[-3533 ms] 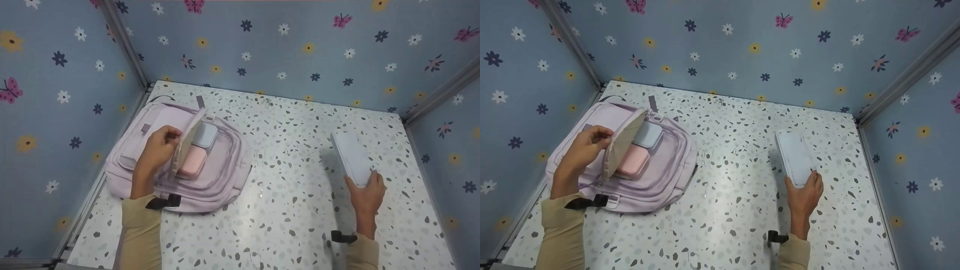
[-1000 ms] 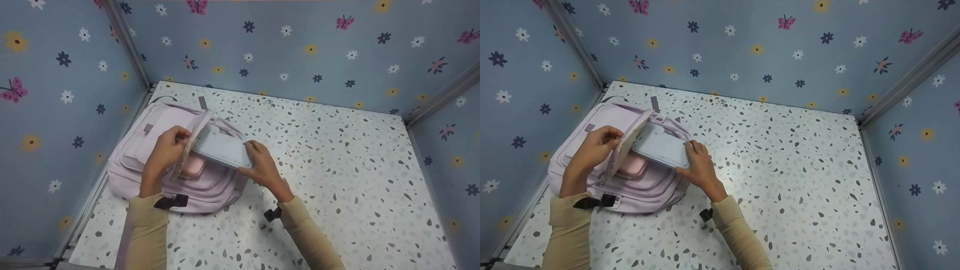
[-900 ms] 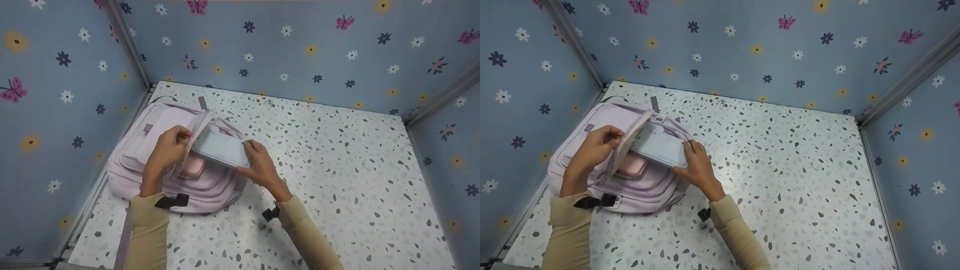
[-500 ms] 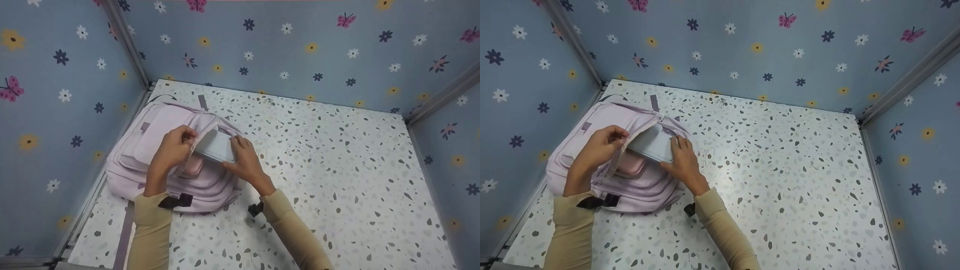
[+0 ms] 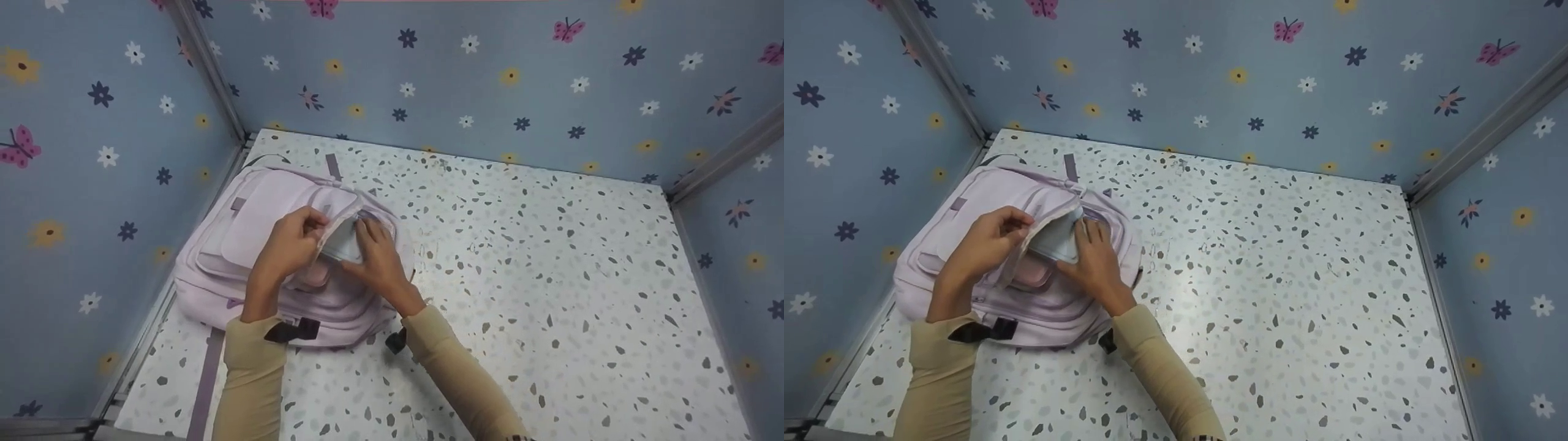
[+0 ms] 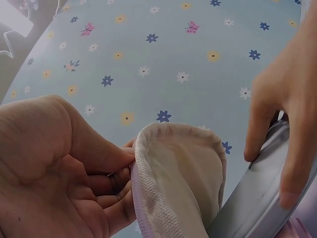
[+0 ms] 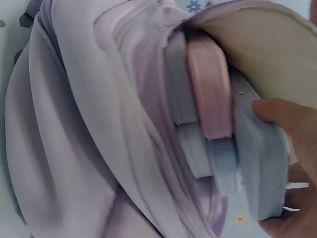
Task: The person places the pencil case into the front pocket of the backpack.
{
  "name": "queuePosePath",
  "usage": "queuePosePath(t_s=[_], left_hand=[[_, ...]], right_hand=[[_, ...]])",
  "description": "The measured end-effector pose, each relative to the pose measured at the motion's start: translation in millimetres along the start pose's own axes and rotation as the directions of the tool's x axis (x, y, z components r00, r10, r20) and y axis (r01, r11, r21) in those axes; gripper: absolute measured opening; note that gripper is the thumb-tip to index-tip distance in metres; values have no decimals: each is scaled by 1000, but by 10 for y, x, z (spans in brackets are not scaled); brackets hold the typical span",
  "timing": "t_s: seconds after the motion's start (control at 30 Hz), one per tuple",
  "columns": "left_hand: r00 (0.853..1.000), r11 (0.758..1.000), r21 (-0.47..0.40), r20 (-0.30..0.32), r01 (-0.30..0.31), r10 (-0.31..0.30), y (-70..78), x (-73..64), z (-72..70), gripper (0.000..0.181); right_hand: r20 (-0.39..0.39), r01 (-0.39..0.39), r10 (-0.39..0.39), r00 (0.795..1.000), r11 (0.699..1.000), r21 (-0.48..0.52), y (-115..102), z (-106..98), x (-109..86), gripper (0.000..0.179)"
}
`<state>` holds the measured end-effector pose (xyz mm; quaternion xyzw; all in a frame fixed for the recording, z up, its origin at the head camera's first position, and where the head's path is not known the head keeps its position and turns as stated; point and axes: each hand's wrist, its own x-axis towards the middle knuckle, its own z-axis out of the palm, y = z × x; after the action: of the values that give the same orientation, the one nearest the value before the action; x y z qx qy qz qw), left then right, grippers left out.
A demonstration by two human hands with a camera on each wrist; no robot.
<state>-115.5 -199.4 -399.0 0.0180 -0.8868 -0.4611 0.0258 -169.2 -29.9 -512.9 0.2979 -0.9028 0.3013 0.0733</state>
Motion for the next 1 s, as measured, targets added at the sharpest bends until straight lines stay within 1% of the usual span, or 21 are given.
queuePosePath(t_s=[0.1,0.17,0.23,0.33,0.4,0.47,0.57,0.63,0.73,0.83,0.93,1.0], left_hand=[[1000,1000,-8,2,12,-12,-15,0,2,21],[1000,1000,-13,10,26,-26,-24,-5,-3,20],[999,999,-22,20,37,-36,-26,-8,-7,21],[998,998,-32,36,46,-45,-17,-11,-9,23],[998,998,-40,36,49,-47,-11,-21,-11,24],[998,997,-51,34,56,-55,-10,-30,-8,25],[997,996,-62,26,68,-66,-19,-44,-3,25],[997,995,-67,23,70,-69,-28,-45,2,25],[998,994,-81,13,69,-69,-32,-41,6,25],[998,995,-86,7,59,-58,-24,-28,28,25],[999,995,-90,9,48,-47,-13,-27,65,25],[999,996,-79,11,33,-32,-7,-28,92,25]], right_hand=[[-37,46,-45,998,998,36,20,63,-4,88],[-51,51,-49,998,997,55,37,71,-39,91],[-72,28,-23,997,997,69,57,49,-95,95],[-90,-45,51,995,997,65,79,-8,-216,94],[-69,-82,88,994,993,80,77,-47,-316,88],[-18,-96,98,995,991,97,64,-75,-421,80],[77,-80,70,995,989,128,27,-94,-560,67],[109,-65,51,993,990,124,-4,-90,-620,62],[115,-45,37,993,996,75,-66,-68,-648,59],[97,-28,30,995,999,-20,-141,-14,-614,61],[55,10,-3,999,990,-137,-214,92,-522,63],[-10,53,-57,998,974,-219,-228,174,-450,62]])
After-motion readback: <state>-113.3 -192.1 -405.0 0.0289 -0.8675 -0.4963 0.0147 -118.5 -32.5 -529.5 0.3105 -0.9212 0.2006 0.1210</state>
